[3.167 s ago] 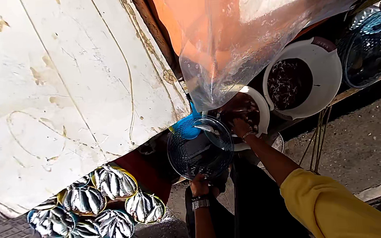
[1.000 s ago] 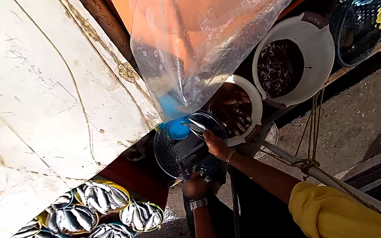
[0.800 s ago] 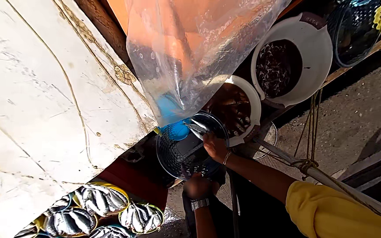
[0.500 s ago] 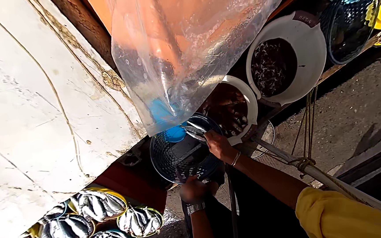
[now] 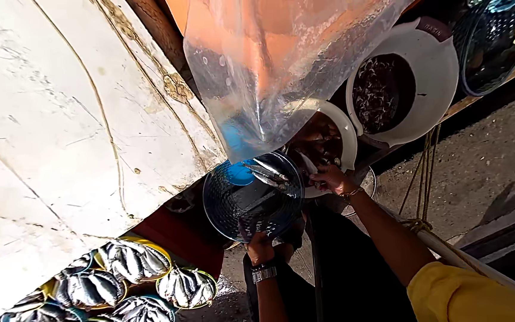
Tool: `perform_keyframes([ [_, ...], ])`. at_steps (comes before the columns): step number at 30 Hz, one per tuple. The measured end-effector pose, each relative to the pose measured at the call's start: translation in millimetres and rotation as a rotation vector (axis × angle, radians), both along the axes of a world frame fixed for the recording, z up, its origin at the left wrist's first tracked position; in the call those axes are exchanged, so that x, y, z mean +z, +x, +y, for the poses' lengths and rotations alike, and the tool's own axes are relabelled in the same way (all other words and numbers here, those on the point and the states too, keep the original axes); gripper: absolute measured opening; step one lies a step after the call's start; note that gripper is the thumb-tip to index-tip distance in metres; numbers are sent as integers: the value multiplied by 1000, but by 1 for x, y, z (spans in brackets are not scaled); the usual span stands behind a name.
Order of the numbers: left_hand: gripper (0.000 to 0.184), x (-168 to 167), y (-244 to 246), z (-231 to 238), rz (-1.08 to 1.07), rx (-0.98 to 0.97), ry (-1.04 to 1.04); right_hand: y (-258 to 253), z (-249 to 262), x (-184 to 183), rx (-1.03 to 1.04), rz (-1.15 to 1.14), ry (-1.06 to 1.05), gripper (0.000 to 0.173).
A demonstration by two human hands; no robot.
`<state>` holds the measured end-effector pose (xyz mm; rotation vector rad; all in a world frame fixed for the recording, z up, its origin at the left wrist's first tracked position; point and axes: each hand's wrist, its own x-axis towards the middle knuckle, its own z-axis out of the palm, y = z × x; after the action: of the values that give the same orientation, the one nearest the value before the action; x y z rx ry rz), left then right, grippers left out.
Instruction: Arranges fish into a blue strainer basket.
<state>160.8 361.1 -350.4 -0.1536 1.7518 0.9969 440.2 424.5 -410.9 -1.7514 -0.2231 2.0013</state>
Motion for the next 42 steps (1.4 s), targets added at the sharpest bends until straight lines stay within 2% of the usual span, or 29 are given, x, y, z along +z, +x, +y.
perform_keyframes([
  [4,39,-1,2,-1,-4,20,2,-12,4,50,-52,-118,182,20],
  [7,38,-3,3,-4,-4,21,4,-38,15,75,117,-61,269,20],
  [9,36,-2,3,-4,-5,14,-4,-63,23,76,260,21,268,21],
  [12,33,-2,4,-5,0,9,6,-97,26,58,420,65,315,21],
  [14,31,0,4,-5,1,2,21,-104,29,59,647,-131,324,35],
  [15,31,1,4,-4,3,0,29,-102,28,63,670,-253,358,37],
  [18,32,1,3,-4,10,4,30,-72,17,67,417,-550,460,21],
  [19,32,1,3,-4,11,2,27,-56,14,62,379,-654,443,19],
  [21,30,0,2,-5,10,0,22,-27,10,41,469,-802,297,20],
  [23,30,-2,2,-5,10,-1,16,-11,8,7,654,-847,97,25],
  [25,32,-4,4,-5,10,5,13,-7,8,-22,743,-845,-10,33],
  [27,32,-2,4,-5,5,13,11,-9,9,-37,715,-789,-41,39],
  [29,31,-1,3,-4,9,14,7,-8,11,-39,589,-710,-50,38],
  [34,37,0,-1,0,15,7,2,0,10,-1,280,-405,-33,35],
  [38,38,-1,3,1,-4,11,12,-15,19,65,436,-659,101,41],
  [40,36,-2,6,0,5,16,22,-38,24,89,498,-670,221,39],
  [42,35,-2,8,-1,4,14,28,-67,27,97,599,-584,327,34],
])
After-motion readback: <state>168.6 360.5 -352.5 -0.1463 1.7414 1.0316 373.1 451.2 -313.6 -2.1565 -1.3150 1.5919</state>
